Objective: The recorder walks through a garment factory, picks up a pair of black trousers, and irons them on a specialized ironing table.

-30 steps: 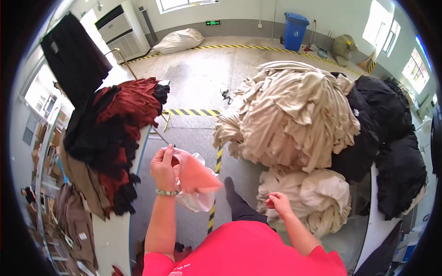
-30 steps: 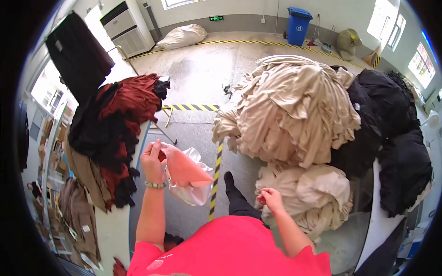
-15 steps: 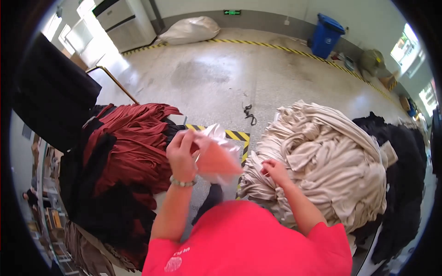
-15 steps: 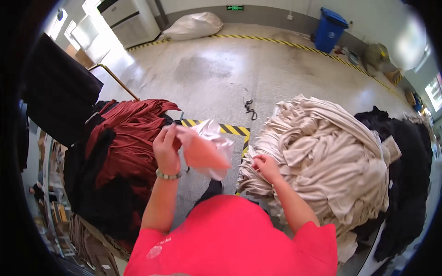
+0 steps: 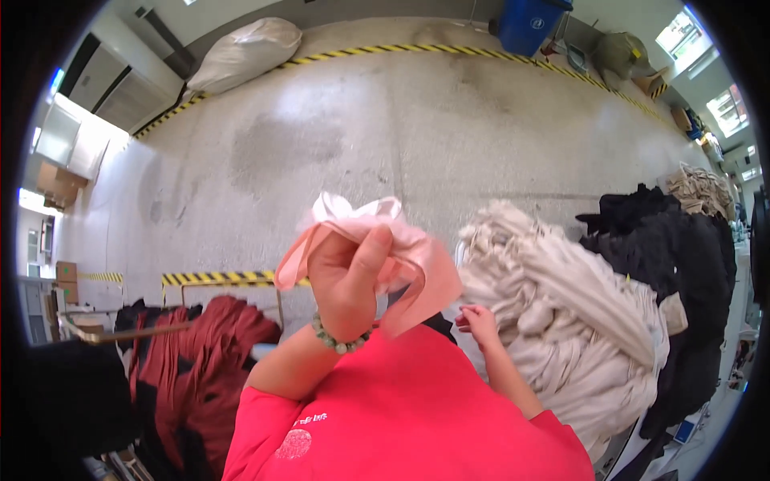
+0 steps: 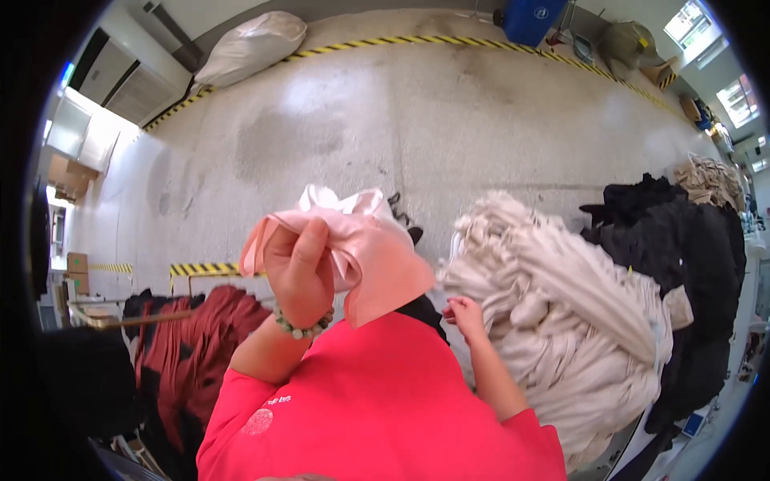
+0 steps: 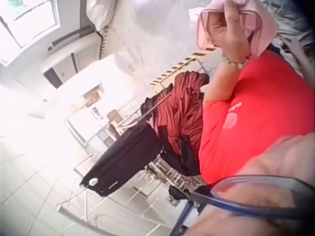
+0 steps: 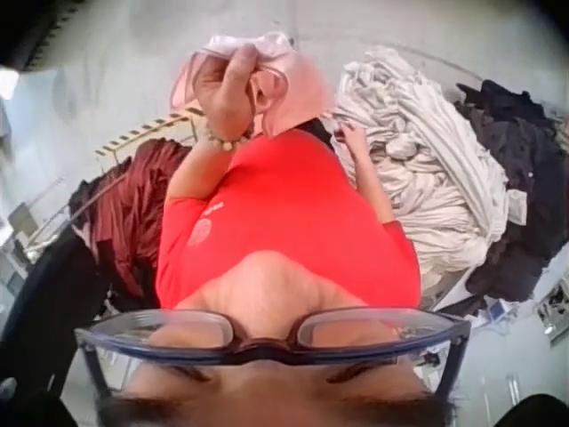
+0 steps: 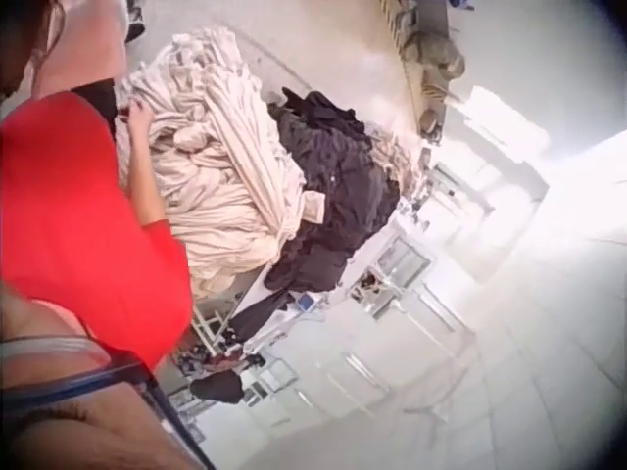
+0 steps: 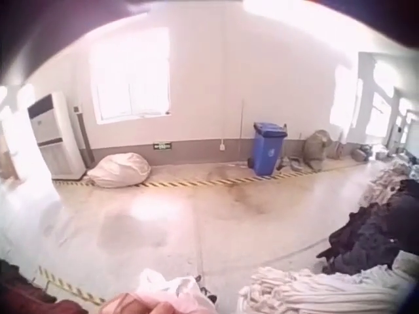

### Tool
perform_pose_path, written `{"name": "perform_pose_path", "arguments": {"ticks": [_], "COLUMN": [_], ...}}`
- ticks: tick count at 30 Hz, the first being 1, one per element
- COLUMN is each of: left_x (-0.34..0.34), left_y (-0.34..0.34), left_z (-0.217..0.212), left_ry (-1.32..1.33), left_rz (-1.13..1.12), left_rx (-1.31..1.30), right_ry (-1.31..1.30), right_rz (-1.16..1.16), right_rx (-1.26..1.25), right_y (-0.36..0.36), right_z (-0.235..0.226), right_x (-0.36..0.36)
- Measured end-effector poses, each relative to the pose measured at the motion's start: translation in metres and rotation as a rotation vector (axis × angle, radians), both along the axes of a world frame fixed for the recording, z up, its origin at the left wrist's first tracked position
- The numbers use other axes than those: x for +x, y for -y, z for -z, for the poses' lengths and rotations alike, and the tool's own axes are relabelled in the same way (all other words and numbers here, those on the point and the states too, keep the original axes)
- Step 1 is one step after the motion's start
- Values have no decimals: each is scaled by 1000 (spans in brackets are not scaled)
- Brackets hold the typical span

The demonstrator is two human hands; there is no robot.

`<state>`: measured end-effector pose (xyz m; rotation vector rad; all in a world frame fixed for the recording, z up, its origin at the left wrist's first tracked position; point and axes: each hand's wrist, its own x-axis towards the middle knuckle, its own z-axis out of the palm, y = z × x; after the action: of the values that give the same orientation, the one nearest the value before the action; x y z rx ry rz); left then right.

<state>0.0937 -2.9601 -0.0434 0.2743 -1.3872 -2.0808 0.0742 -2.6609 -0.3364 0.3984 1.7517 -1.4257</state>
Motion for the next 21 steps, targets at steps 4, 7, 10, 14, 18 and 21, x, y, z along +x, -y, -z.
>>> {"name": "perform_pose_path", "arguments": {"ticks": [4,7,10,14,18,21], "left_x": [-148,-254,-377,-549,-720,-841], "left_y": [13,14,3,-42,-95,-178], "left_z": [6,4,12,18,42,24], "left_ry": [59,46,-16,11,48,75], "left_rz": [116,62,126,265,462,581], "left_rx": [-56,-48,-47,-87,-96,-81], "right_ry": [-58,-219,-304,-455,-448,-380], "right_rz": [24,78,156,335,593,874], "right_rx": [30,-33,29,119,364,655], "right_y": [21,22,-3,-81,-187,-224], "right_z": [3,-32,-60,-73,-23,45], "right_x": [-144,-251,-363,-512,-597,-569]}}
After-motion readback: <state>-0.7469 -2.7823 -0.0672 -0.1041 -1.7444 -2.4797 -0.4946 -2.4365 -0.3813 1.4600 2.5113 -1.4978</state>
